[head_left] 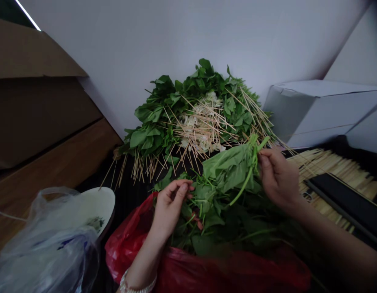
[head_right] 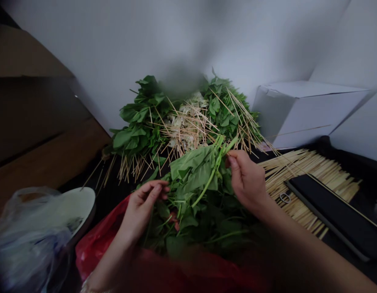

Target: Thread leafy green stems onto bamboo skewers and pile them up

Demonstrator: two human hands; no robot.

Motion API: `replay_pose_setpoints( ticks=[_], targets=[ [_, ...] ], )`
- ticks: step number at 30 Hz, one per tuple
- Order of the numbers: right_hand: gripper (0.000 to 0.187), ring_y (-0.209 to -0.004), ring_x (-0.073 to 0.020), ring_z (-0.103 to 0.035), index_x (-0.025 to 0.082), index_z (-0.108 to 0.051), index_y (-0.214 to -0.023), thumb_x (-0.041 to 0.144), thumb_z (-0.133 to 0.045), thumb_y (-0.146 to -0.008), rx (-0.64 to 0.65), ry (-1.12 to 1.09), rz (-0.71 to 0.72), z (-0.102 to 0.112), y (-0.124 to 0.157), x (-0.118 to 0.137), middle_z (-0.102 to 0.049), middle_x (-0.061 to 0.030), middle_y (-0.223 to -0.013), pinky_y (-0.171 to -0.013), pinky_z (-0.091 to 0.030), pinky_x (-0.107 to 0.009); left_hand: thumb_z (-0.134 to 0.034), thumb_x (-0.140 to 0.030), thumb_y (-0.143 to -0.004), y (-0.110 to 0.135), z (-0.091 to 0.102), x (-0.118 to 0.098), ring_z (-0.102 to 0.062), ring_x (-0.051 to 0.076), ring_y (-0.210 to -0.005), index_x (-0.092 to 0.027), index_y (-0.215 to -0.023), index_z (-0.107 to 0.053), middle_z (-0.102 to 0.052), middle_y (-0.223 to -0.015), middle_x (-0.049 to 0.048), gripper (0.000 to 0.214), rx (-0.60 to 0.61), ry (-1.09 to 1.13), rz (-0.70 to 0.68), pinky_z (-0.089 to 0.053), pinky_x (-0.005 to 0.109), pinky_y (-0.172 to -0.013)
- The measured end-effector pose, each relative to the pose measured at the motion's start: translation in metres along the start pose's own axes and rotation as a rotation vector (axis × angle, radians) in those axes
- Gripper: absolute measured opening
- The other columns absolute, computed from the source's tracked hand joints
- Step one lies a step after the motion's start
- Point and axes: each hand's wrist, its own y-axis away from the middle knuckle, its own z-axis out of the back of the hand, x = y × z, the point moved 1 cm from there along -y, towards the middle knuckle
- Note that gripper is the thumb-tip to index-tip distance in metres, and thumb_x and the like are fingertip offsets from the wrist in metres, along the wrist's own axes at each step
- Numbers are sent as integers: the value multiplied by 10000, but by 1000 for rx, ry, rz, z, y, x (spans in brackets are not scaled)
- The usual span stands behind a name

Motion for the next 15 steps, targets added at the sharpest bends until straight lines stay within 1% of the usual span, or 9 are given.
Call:
replay_pose_setpoints(
  ticks=[3, 4, 5, 7, 9, 11, 12, 13, 15],
  targets=[
    [180, -553, -156, -581, 208, -589, -937, 244, -420, -986, -6, -43, -53, 1, -1, -3, -624, -17, -687, -541, -430, -286, -614, -408, -876, -5, 17, 0, -533, 155, -560, -195, -897, -716, -621, -627, -11, 237, -150, -219, -80, -398, 247, -559],
    [178, -540, -156, -574, 212, -586, -933, 250, -421, -987, -1, -64, -69, 1, -2, -4, -617, -13, -671, -535, -428, -288, -595, -408, -884, -7, 24, 0, -523, 158, -550, -204, -900, -700, -602, -607, -18, 230, -178, -326, -96, -377, 251, -552],
    [179, -530, -155, -569, 216, -584, -928, 256, -420, -988, 6, -84, -81, 0, -1, -4, -612, -10, -659, -534, -428, -289, -587, -401, -885, -9, 30, 0, -527, 164, -549, -213, -898, -685, -599, -599, -22, 212, -181, -447, -99, -365, 256, -558],
    [183, -522, -155, -568, 221, -581, -916, 260, -418, -989, 16, -112, -88, -1, -1, -3, -607, -5, -645, -536, -435, -290, -599, -372, -864, -13, 40, 2, -540, 175, -546, -230, -855, -657, -602, -581, -27, 153, -116, -684, -62, -341, 265, -567],
    [184, -527, -154, -575, 223, -580, -902, 255, -420, -986, 22, -116, -78, -1, -1, -2, -607, -3, -641, -542, -439, -288, -632, -350, -824, -15, 46, 3, -549, 177, -540, -237, -752, -629, -604, -567, -28, 135, 13, -847, -1, -313, 268, -561],
    [182, -523, -152, -575, 225, -579, -895, 252, -423, -985, 20, -107, -61, -2, 0, -1, -607, -1, -637, -539, -437, -285, -672, -356, -778, -15, 50, 5, -547, 174, -537, -234, -651, -588, -604, -565, -26, 195, 120, -913, 43, -290, 267, -546],
    [180, -517, -151, -571, 225, -579, -897, 251, -423, -985, 17, -98, -51, -2, 0, 0, -607, 1, -635, -537, -435, -284, -695, -358, -752, -15, 51, 6, -544, 172, -538, -233, -623, -574, -605, -569, -26, 217, 154, -923, 56, -282, 266, -538],
    [176, -510, -150, -566, 226, -578, -905, 249, -424, -985, 15, -88, -41, -2, 1, 1, -607, 3, -634, -534, -432, -283, -716, -348, -727, -14, 52, 8, -542, 169, -541, -232, -614, -570, -606, -574, -28, 218, 178, -926, 64, -278, 264, -532],
    [165, -494, -143, -553, 223, -576, -929, 241, -423, -987, 2, -67, -13, -1, 2, 2, -611, 9, -637, -524, -421, -273, -737, -272, -676, -14, 53, 11, -543, 165, -554, -232, -628, -578, -611, -588, -38, 171, 205, -914, 68, -283, 258, -532]
  ],
)
